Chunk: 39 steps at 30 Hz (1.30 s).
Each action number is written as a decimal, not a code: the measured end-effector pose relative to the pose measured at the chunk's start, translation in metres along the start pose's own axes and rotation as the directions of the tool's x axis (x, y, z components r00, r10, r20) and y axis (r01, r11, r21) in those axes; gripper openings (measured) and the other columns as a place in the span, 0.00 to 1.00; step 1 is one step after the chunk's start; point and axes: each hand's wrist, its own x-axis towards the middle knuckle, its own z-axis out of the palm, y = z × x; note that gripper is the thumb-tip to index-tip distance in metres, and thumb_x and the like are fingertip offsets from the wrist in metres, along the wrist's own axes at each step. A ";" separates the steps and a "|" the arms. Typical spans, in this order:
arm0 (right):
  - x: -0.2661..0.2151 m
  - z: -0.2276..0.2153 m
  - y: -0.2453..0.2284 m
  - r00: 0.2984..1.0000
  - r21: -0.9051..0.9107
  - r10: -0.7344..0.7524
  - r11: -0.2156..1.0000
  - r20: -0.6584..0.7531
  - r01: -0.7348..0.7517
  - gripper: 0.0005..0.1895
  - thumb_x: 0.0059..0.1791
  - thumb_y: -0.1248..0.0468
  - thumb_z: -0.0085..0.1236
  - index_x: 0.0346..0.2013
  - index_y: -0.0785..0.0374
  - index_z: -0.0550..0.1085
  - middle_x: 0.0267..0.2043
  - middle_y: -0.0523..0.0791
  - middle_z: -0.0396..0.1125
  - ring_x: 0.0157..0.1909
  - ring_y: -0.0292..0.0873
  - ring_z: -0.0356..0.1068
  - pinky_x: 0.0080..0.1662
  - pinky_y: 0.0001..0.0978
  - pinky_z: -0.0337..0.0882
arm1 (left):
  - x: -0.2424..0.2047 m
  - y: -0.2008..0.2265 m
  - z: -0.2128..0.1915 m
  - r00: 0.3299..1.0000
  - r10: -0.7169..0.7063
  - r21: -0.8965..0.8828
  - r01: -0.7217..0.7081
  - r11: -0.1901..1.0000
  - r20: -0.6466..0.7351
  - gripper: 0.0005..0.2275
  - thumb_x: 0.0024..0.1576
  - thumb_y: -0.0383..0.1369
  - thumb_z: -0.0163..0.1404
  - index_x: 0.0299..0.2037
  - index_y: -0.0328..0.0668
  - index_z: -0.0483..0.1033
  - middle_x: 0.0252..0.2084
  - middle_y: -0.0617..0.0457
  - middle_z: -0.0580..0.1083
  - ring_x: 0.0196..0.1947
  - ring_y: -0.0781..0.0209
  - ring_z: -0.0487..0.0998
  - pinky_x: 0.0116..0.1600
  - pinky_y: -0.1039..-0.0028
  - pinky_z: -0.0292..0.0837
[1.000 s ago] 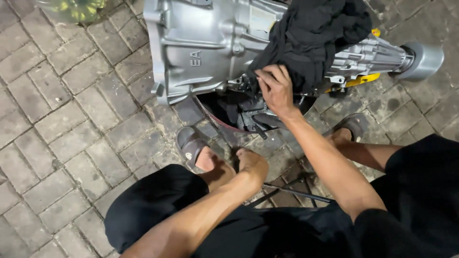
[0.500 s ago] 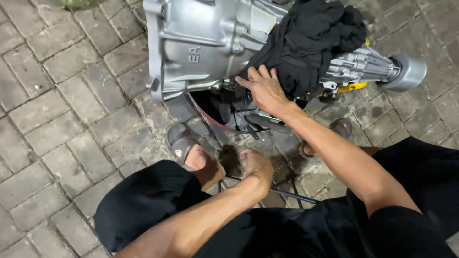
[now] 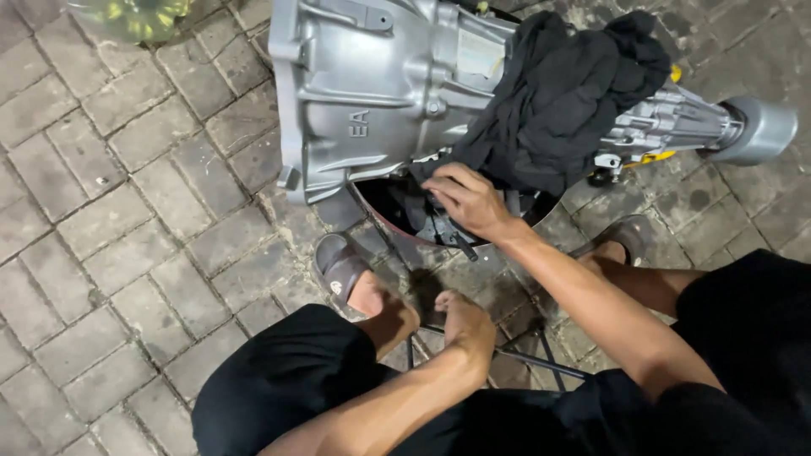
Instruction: The person uses a black cloth to wipe the exterior surfaces of a silver automotive transmission. They repeatedly rub and wipe various sections of the casing and internal components while the transmission rests on a stand.
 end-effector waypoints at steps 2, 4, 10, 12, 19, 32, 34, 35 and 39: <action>0.020 -0.005 -0.008 0.994 0.023 -0.110 0.994 -0.017 0.110 0.08 0.51 0.77 0.62 0.45 0.71 0.80 0.44 0.53 0.70 0.46 0.51 0.72 0.53 0.40 0.78 | 0.016 0.009 0.006 0.997 -0.030 0.049 0.027 0.998 0.067 0.16 0.63 0.27 0.41 0.57 0.36 0.78 0.55 0.34 0.76 0.48 0.32 0.76 0.48 0.44 0.63; 0.038 -0.003 -0.017 0.982 0.044 -0.120 0.991 -0.144 0.127 0.08 0.51 0.77 0.64 0.45 0.73 0.79 0.45 0.54 0.69 0.44 0.52 0.72 0.51 0.39 0.78 | 0.047 0.023 0.025 0.998 -0.014 -0.092 0.019 0.996 0.058 0.18 0.62 0.22 0.37 0.58 0.32 0.77 0.56 0.27 0.76 0.50 0.29 0.77 0.53 0.41 0.61; 0.023 0.057 0.021 0.972 -0.295 -0.062 0.955 -0.225 -0.007 0.02 0.51 0.67 0.66 0.37 0.62 0.81 0.40 0.47 0.74 0.44 0.46 0.76 0.45 0.34 0.77 | 0.049 0.010 0.031 0.999 0.012 -0.063 -0.015 0.998 -0.045 0.15 0.64 0.30 0.40 0.52 0.34 0.80 0.52 0.37 0.79 0.49 0.26 0.78 0.45 0.34 0.66; 0.020 0.043 0.010 0.991 -0.294 -0.053 0.956 -0.120 0.016 0.01 0.52 0.67 0.62 0.37 0.62 0.80 0.40 0.46 0.73 0.43 0.47 0.75 0.44 0.36 0.77 | 0.027 0.002 0.018 0.999 0.007 -0.033 -0.008 0.999 -0.043 0.14 0.64 0.31 0.42 0.51 0.35 0.80 0.52 0.38 0.79 0.49 0.28 0.78 0.45 0.38 0.67; 0.000 0.009 0.013 0.975 -0.407 0.089 0.914 0.205 0.002 0.06 0.52 0.64 0.55 0.42 0.60 0.76 0.42 0.45 0.68 0.46 0.51 0.69 0.47 0.39 0.72 | 0.044 -0.001 0.020 0.996 -0.045 -0.054 0.041 0.998 -0.074 0.14 0.64 0.31 0.41 0.49 0.42 0.82 0.47 0.43 0.81 0.44 0.30 0.80 0.47 0.40 0.67; 0.007 -0.027 -0.003 0.940 -0.572 0.275 0.812 0.200 -0.116 0.13 0.51 0.62 0.57 0.50 0.51 0.80 0.51 0.40 0.59 0.53 0.50 0.62 0.41 0.46 0.70 | 0.012 -0.002 -0.004 0.998 -0.007 0.017 0.008 1.000 -0.060 0.12 0.63 0.27 0.43 0.47 0.39 0.82 0.47 0.42 0.81 0.43 0.34 0.80 0.46 0.43 0.68; 0.006 -0.032 -0.004 0.836 -0.584 0.433 0.793 0.336 -0.176 0.20 0.52 0.64 0.54 0.59 0.48 0.75 0.56 0.41 0.56 0.57 0.52 0.58 0.49 0.59 0.71 | -0.008 -0.008 -0.013 1.000 0.016 0.029 -0.016 0.999 -0.015 0.12 0.64 0.27 0.43 0.48 0.37 0.82 0.48 0.40 0.81 0.45 0.32 0.80 0.46 0.44 0.68; 0.008 -0.036 -0.003 0.837 -0.581 0.429 0.796 0.339 -0.172 0.20 0.52 0.64 0.54 0.59 0.48 0.75 0.56 0.41 0.56 0.57 0.52 0.58 0.49 0.59 0.71 | -0.001 -0.009 -0.010 1.000 0.012 0.025 -0.012 1.000 -0.016 0.12 0.64 0.27 0.43 0.48 0.37 0.82 0.48 0.40 0.81 0.45 0.32 0.80 0.46 0.44 0.68; -0.008 -0.045 0.001 0.887 -0.492 0.391 0.839 0.244 -0.234 0.20 0.52 0.65 0.56 0.59 0.49 0.77 0.49 0.43 0.59 0.53 0.54 0.63 0.48 0.51 0.74 | -0.001 -0.009 -0.007 0.998 -0.014 -0.026 0.012 1.000 -0.054 0.13 0.64 0.31 0.43 0.47 0.39 0.82 0.45 0.40 0.81 0.42 0.30 0.79 0.44 0.42 0.65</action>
